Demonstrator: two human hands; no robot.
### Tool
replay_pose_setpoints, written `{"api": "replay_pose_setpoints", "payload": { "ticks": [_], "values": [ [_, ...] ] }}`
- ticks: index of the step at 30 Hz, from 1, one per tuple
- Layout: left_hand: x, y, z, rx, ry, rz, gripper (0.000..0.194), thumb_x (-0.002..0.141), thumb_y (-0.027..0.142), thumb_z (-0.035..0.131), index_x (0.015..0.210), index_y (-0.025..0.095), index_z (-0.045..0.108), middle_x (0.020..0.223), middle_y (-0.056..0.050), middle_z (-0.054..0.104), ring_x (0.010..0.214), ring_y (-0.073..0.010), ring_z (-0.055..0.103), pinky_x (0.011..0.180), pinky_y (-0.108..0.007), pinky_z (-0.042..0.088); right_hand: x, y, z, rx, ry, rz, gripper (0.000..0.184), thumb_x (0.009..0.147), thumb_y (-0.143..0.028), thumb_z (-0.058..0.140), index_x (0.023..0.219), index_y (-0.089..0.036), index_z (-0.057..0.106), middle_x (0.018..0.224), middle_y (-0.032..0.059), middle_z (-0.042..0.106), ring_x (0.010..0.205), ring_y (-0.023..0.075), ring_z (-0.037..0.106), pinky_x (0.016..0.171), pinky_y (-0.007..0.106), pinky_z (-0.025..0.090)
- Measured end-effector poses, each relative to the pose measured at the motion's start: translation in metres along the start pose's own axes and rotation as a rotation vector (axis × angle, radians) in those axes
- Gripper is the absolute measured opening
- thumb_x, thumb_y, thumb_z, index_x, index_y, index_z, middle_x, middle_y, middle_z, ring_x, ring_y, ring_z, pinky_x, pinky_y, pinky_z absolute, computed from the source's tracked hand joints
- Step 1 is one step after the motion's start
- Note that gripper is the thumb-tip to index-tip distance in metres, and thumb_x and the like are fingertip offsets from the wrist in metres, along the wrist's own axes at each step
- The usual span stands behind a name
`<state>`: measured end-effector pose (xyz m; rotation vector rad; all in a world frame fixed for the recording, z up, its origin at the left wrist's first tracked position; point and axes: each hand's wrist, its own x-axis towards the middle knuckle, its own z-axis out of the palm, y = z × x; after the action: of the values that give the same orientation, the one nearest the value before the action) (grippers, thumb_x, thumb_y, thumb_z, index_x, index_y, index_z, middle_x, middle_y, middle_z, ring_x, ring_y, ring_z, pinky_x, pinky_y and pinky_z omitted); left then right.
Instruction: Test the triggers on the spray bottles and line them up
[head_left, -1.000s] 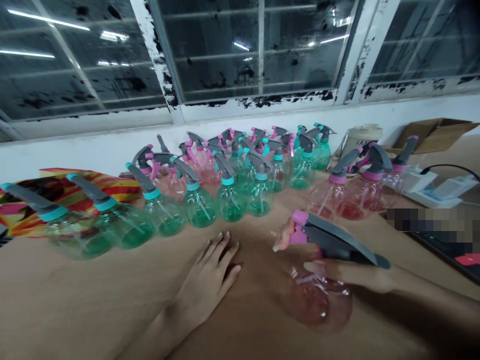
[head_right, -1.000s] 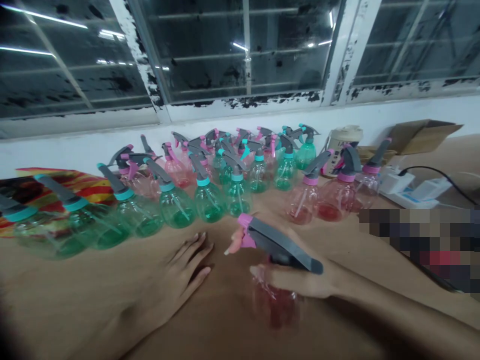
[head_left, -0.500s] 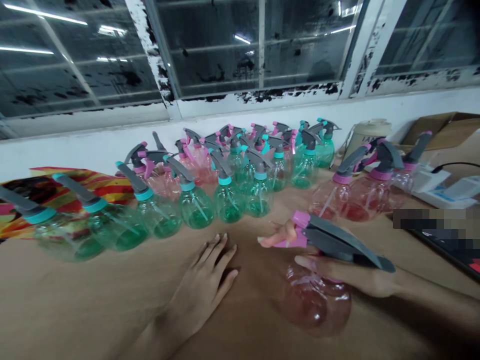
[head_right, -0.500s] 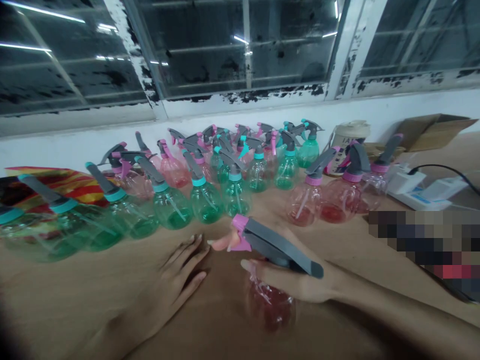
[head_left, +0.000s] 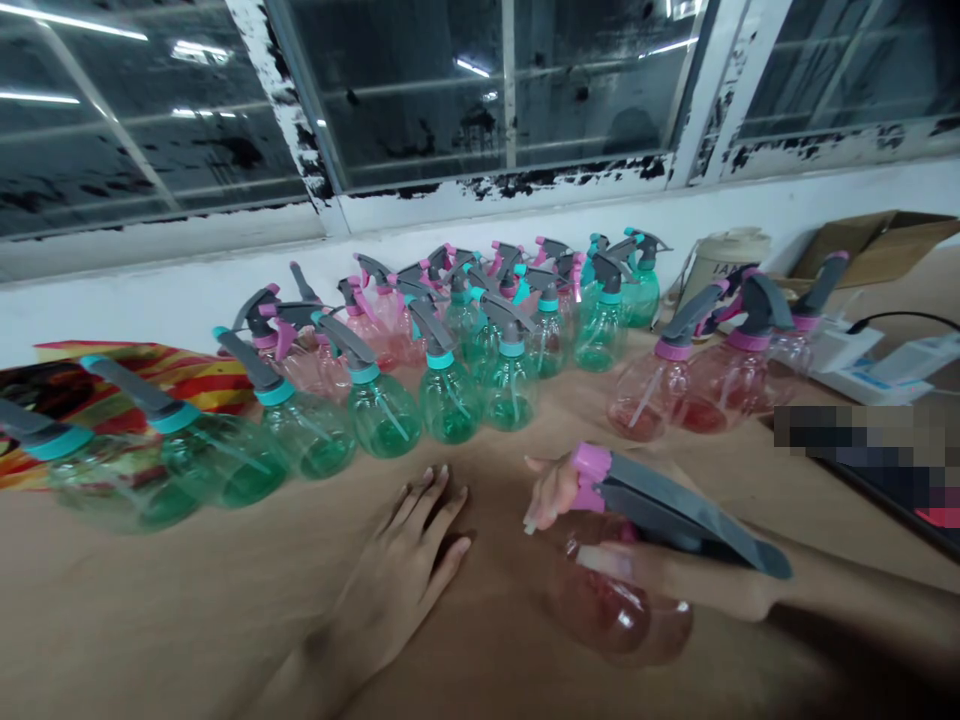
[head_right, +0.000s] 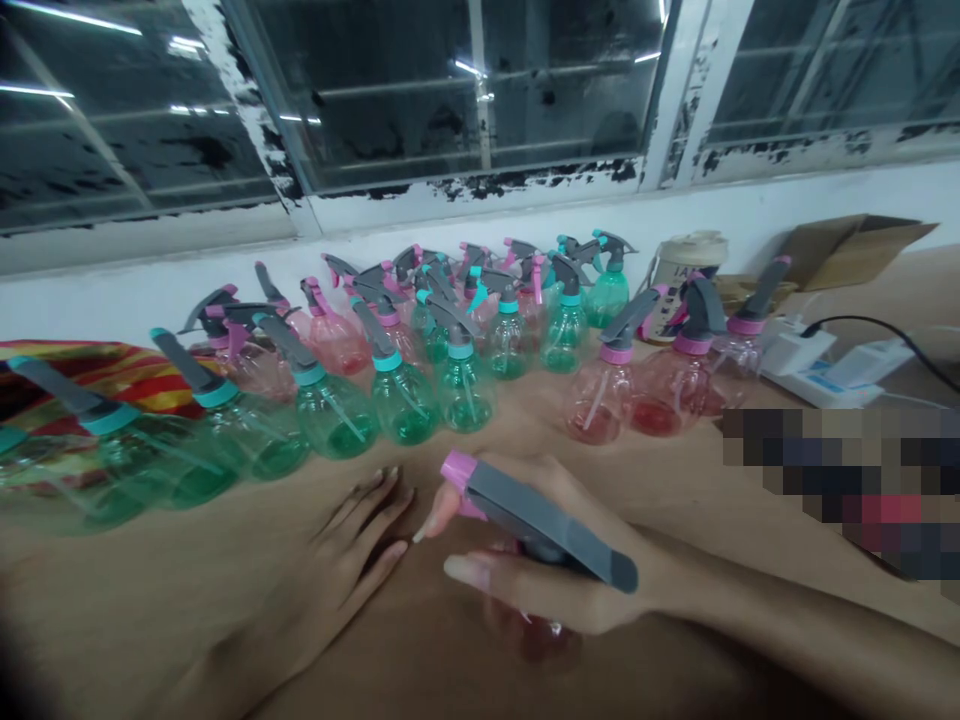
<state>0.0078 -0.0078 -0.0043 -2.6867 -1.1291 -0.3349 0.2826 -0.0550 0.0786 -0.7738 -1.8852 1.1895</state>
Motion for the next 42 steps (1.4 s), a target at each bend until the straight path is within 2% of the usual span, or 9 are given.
{"api": "replay_pose_setpoints", "payload": {
  "ticks": [5, 9, 15, 18, 21, 25, 29, 35, 42],
  "values": [
    [0.000, 0.000, 0.001, 0.005, -0.009, -0.011, 0.049, 0.099, 0.045, 0.027, 0.136, 0.016, 0.044, 0.145, -0.010, 0.038, 0.134, -0.0243, 0.033, 0.108, -0.044, 0.031, 0.000, -0.010, 0.004, -0.053, 0.077, -0.029, 0.010, 0.082, -0.033, 0.058, 0.087, -0.024, 0.059, 0.069, 0.0003, 0.064, 0.051, 0.0143, 0.059, 0.049, 0.028, 0.049],
    [0.000, -0.001, 0.002, 0.007, 0.001, 0.003, 0.048, 0.099, 0.044, 0.029, 0.137, 0.017, 0.042, 0.147, -0.009, 0.036, 0.135, -0.0241, 0.031, 0.108, -0.044, 0.030, 0.000, -0.013, 0.006, -0.218, 0.136, -0.051, 0.019, 0.086, -0.034, 0.051, 0.073, -0.021, 0.055, 0.061, 0.0008, 0.060, 0.058, 0.0159, 0.061, 0.051, 0.028, 0.047],
    [-0.001, -0.001, 0.001, 0.016, 0.011, 0.018, 0.048, 0.100, 0.043, 0.028, 0.137, 0.016, 0.042, 0.146, -0.010, 0.038, 0.134, -0.0242, 0.033, 0.107, -0.044, 0.033, 0.001, -0.016, 0.006, -0.188, 0.162, -0.052, 0.009, 0.085, -0.026, 0.054, 0.088, -0.020, 0.060, 0.079, 0.0021, 0.068, 0.069, 0.0151, 0.066, 0.063, 0.027, 0.053],
    [0.000, 0.000, 0.000, 0.019, 0.008, 0.008, 0.048, 0.100, 0.044, 0.029, 0.137, 0.016, 0.042, 0.146, -0.010, 0.038, 0.134, -0.0244, 0.033, 0.107, -0.044, 0.033, 0.003, -0.015, 0.006, -0.196, 0.206, -0.066, 0.017, 0.082, -0.022, 0.058, 0.098, -0.023, 0.062, 0.096, 0.0027, 0.069, 0.088, 0.0171, 0.067, 0.079, 0.030, 0.054],
    [0.000, 0.000, 0.000, 0.019, 0.006, 0.016, 0.049, 0.100, 0.044, 0.029, 0.137, 0.015, 0.041, 0.145, -0.011, 0.038, 0.134, -0.0249, 0.033, 0.107, -0.045, 0.032, 0.004, -0.013, 0.007, -0.199, 0.236, -0.057, 0.022, 0.081, -0.024, 0.059, 0.103, -0.027, 0.064, 0.095, 0.0019, 0.069, 0.095, 0.0192, 0.066, 0.086, 0.032, 0.052],
    [-0.001, 0.000, 0.001, 0.027, 0.000, 0.027, 0.048, 0.100, 0.042, 0.030, 0.137, 0.015, 0.042, 0.145, -0.012, 0.037, 0.134, -0.0257, 0.034, 0.106, -0.047, 0.034, 0.002, -0.013, 0.008, -0.230, 0.220, -0.044, 0.023, 0.080, -0.024, 0.058, 0.102, -0.028, 0.066, 0.087, 0.0007, 0.069, 0.078, 0.0171, 0.067, 0.079, 0.030, 0.055],
    [-0.001, -0.001, 0.002, 0.035, 0.003, 0.025, 0.048, 0.099, 0.042, 0.033, 0.137, 0.015, 0.041, 0.145, -0.012, 0.039, 0.133, -0.0258, 0.034, 0.106, -0.047, 0.033, 0.003, -0.012, 0.007, -0.253, 0.208, -0.086, 0.034, 0.079, -0.020, 0.059, 0.111, -0.028, 0.064, 0.084, 0.0000, 0.068, 0.073, 0.0157, 0.065, 0.081, 0.031, 0.053],
    [-0.001, 0.000, 0.001, 0.049, 0.018, 0.026, 0.046, 0.099, 0.042, 0.034, 0.135, 0.015, 0.044, 0.143, -0.012, 0.041, 0.132, -0.0258, 0.036, 0.105, -0.046, 0.036, 0.000, -0.002, 0.007, -0.179, 0.117, -0.021, 0.035, 0.085, -0.023, 0.053, 0.119, -0.028, 0.057, 0.061, -0.0027, 0.064, 0.042, 0.0133, 0.055, 0.047, 0.027, 0.051],
    [0.000, 0.003, -0.005, 0.062, -0.006, 0.025, 0.047, 0.099, 0.042, 0.032, 0.135, 0.014, 0.045, 0.142, -0.012, 0.042, 0.132, -0.0255, 0.037, 0.104, -0.045, 0.037, 0.002, -0.002, 0.010, -0.171, 0.150, -0.072, 0.010, 0.087, -0.029, 0.052, 0.091, -0.022, 0.058, 0.073, 0.0003, 0.063, 0.057, 0.0127, 0.058, 0.052, 0.026, 0.048]
  ]
}}
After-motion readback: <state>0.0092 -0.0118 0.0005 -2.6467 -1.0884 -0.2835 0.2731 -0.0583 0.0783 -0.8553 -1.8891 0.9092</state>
